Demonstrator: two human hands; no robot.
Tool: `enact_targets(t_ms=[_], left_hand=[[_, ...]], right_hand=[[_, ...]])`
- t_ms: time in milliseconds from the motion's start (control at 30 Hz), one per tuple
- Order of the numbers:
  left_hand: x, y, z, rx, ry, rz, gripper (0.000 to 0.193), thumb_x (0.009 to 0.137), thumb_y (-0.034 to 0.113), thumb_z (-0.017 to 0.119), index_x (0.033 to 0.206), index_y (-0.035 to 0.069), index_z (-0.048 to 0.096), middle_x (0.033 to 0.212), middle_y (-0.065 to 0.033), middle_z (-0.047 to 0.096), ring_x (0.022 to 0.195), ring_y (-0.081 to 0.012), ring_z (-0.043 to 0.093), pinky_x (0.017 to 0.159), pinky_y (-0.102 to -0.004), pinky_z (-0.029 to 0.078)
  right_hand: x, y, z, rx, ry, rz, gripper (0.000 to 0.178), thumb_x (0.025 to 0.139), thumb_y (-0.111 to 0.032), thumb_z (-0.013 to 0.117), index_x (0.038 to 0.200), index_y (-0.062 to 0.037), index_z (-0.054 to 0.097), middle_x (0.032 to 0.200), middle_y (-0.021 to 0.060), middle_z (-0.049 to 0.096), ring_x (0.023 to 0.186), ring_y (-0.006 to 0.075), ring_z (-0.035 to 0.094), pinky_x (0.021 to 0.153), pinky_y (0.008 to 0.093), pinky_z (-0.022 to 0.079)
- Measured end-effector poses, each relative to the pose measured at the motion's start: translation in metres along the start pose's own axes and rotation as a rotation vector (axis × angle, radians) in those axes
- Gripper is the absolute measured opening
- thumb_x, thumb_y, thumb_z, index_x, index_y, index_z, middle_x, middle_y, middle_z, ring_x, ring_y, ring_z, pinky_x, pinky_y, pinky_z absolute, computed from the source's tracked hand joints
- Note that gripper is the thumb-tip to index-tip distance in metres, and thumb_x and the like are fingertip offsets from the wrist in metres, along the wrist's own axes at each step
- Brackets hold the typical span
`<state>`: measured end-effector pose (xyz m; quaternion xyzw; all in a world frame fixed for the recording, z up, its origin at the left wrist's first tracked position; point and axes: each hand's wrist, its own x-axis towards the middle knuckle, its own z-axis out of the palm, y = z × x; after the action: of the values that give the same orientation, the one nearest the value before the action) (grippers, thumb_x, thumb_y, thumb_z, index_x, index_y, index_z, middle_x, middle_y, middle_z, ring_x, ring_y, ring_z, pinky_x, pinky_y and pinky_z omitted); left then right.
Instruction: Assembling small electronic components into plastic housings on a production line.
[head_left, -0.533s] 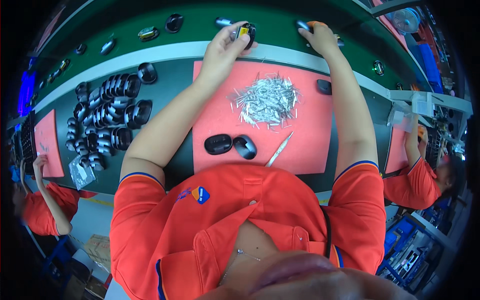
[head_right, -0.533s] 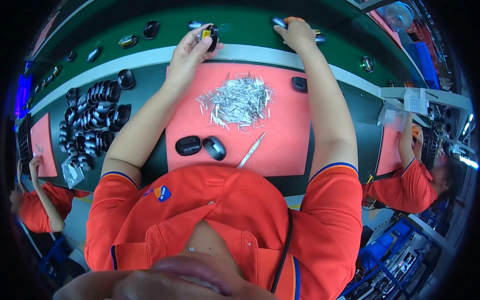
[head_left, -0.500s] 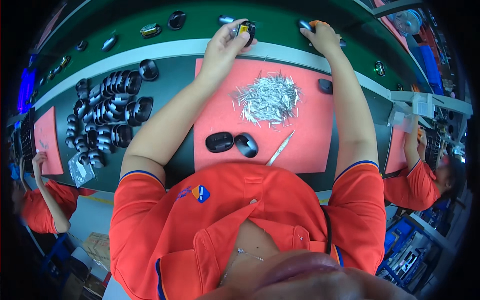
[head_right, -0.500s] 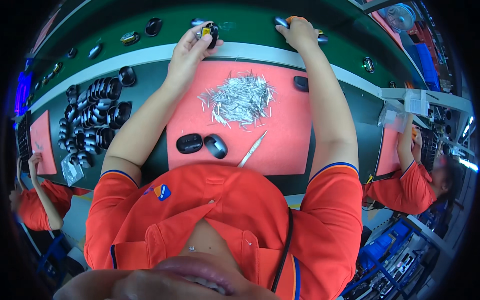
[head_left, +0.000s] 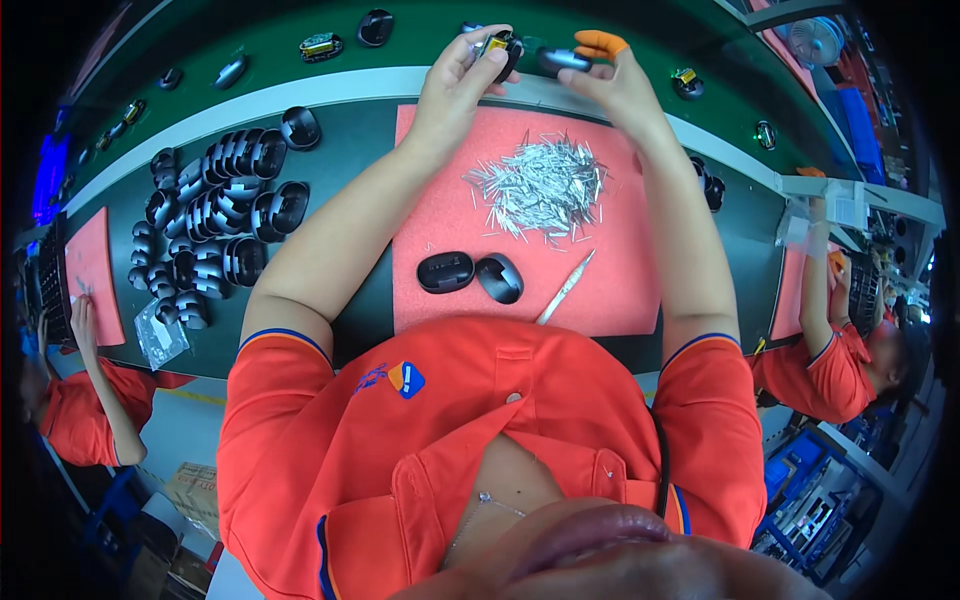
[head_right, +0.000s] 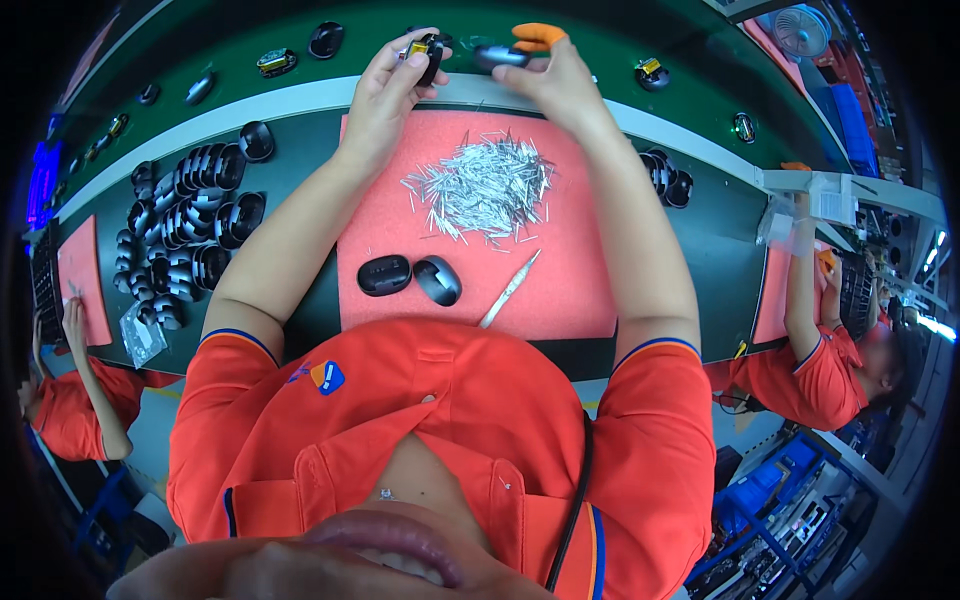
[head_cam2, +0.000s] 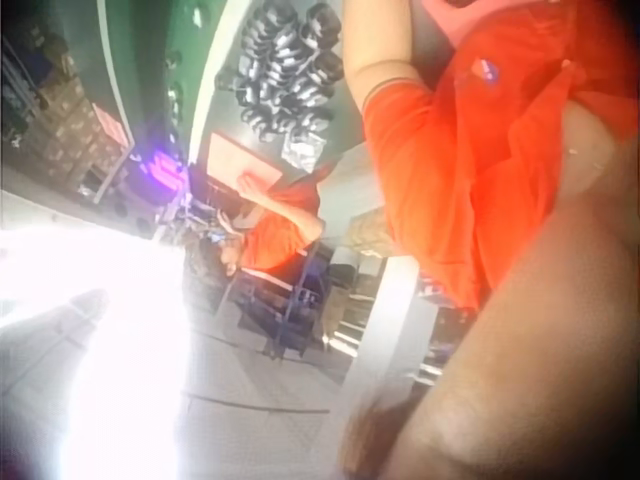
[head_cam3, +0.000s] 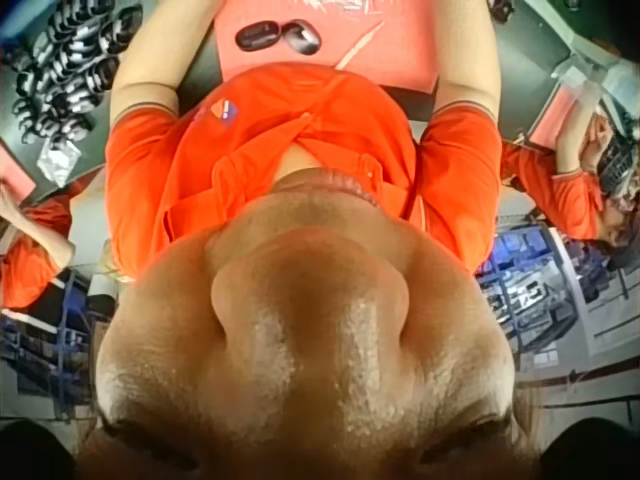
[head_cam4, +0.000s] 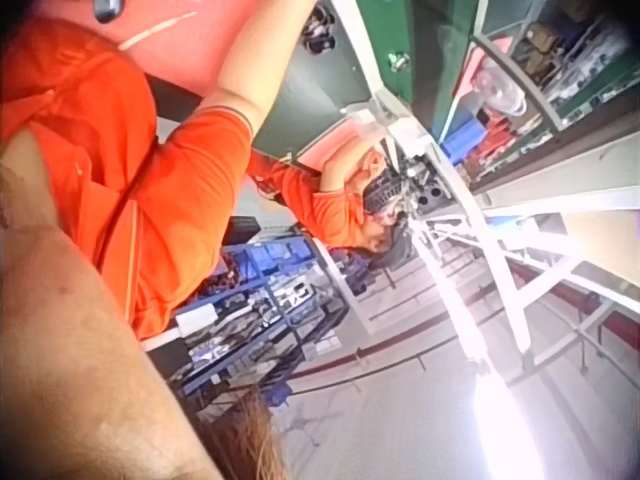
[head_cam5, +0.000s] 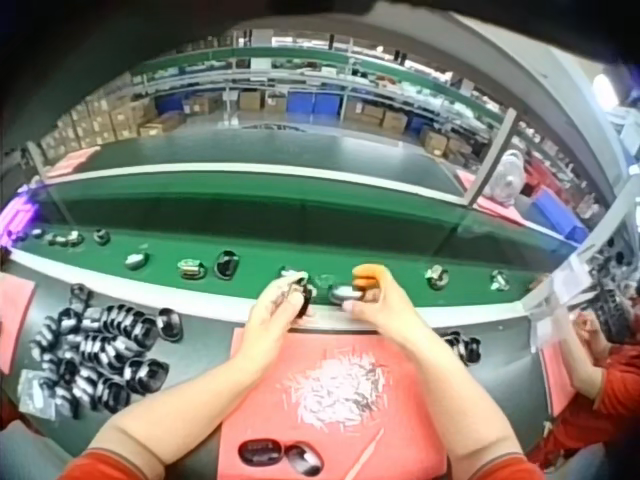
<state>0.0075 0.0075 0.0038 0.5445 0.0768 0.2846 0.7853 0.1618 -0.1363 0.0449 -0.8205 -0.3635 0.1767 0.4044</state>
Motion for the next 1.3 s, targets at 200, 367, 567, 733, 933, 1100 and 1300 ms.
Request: enact_targets(t_ms=[200, 367, 567, 733, 933, 1100, 1300], left_hand=[[-0.011, 0.013, 0.007, -0.051, -0.060, 0.105, 0.034, 0.096, 0.019, 0.051, 0.126, 0.002, 0.047, 0.101, -0.0091, 0.062, 0.079, -0.0100, 0.058, 0.071, -0.0241, 0.049], [-0.018, 0.014, 0.018, -0.039, -0.058, 0.122, 0.035, 0.095, 0.016, 0.052, 0.126, 0.001, 0.046, 0.101, -0.0095, 0.060, 0.083, -0.0106, 0.059, 0.076, -0.0256, 0.050], [-0.022, 0.012, 0.023, -0.017, -0.097, 0.072, 0.035, 0.095, 0.013, 0.053, 0.126, 0.000, 0.045, 0.107, -0.0109, 0.059, 0.089, -0.0126, 0.061, 0.083, -0.0278, 0.050], [-0.022, 0.012, 0.025, 0.066, -0.019, 0.062, 0.037, 0.097, 0.020, 0.047, 0.129, 0.003, 0.045, 0.114, -0.0125, 0.059, 0.099, -0.0145, 0.058, 0.088, -0.0286, 0.045], [-0.017, 0.003, 0.018, -0.008, 0.108, -0.044, 0.035, 0.097, 0.018, 0.047, 0.128, 0.002, 0.046, 0.119, -0.0106, 0.057, 0.109, -0.0158, 0.054, 0.096, -0.0305, 0.041], [-0.020, 0.005, 0.021, -0.276, 0.110, -0.197, 0.035, 0.096, 0.018, 0.049, 0.127, 0.001, 0.048, 0.119, -0.0087, 0.058, 0.110, -0.0156, 0.055, 0.100, -0.0320, 0.039], [-0.021, 0.002, 0.023, -0.210, 0.120, -0.202, 0.033, 0.091, 0.015, 0.059, 0.121, 0.001, 0.053, 0.107, -0.0053, 0.063, 0.100, -0.0115, 0.059, 0.089, -0.0275, 0.045]], right_hand=[[-0.036, -0.033, 0.021, 0.713, -0.144, -0.019, 0.066, 0.075, -0.002, 0.071, 0.134, -0.0044, 0.041, 0.122, 0.0089, 0.048, 0.109, 0.0155, 0.053, 0.095, 0.0277, 0.039], [-0.040, -0.035, 0.034, 1.177, -0.202, 0.037, 0.041, 0.092, -0.019, 0.055, 0.130, -0.0068, 0.046, 0.106, 0.0048, 0.060, 0.099, 0.0160, 0.056, 0.094, 0.0317, 0.042], [-0.044, -0.033, 0.044, 1.046, -0.095, -0.042, 0.037, 0.095, -0.021, 0.051, 0.129, -0.0058, 0.046, 0.105, 0.0043, 0.060, 0.091, 0.0129, 0.058, 0.088, 0.0316, 0.045], [-0.043, -0.021, 0.042, 0.698, 0.196, -0.062, 0.040, 0.094, -0.028, 0.054, 0.124, -0.0014, 0.052, 0.094, 0.0060, 0.061, 0.078, 0.0135, 0.059, 0.073, 0.0288, 0.048], [-0.047, -0.010, 0.019, -0.086, 0.186, -0.134, 0.042, 0.092, -0.028, 0.058, 0.126, -0.0036, 0.053, 0.085, 0.0060, 0.060, 0.074, 0.0119, 0.058, 0.067, 0.0264, 0.047], [-0.047, -0.009, 0.022, 0.100, 0.208, -0.163, 0.042, 0.088, -0.030, 0.064, 0.117, 0.0004, 0.058, 0.076, 0.0087, 0.060, 0.062, 0.0142, 0.056, 0.057, 0.0278, 0.045], [-0.051, -0.018, 0.028, 0.080, 0.300, -0.360, 0.038, 0.088, -0.025, 0.065, 0.116, 0.0006, 0.059, 0.085, 0.0117, 0.061, 0.068, 0.0164, 0.059, 0.060, 0.0285, 0.048]])
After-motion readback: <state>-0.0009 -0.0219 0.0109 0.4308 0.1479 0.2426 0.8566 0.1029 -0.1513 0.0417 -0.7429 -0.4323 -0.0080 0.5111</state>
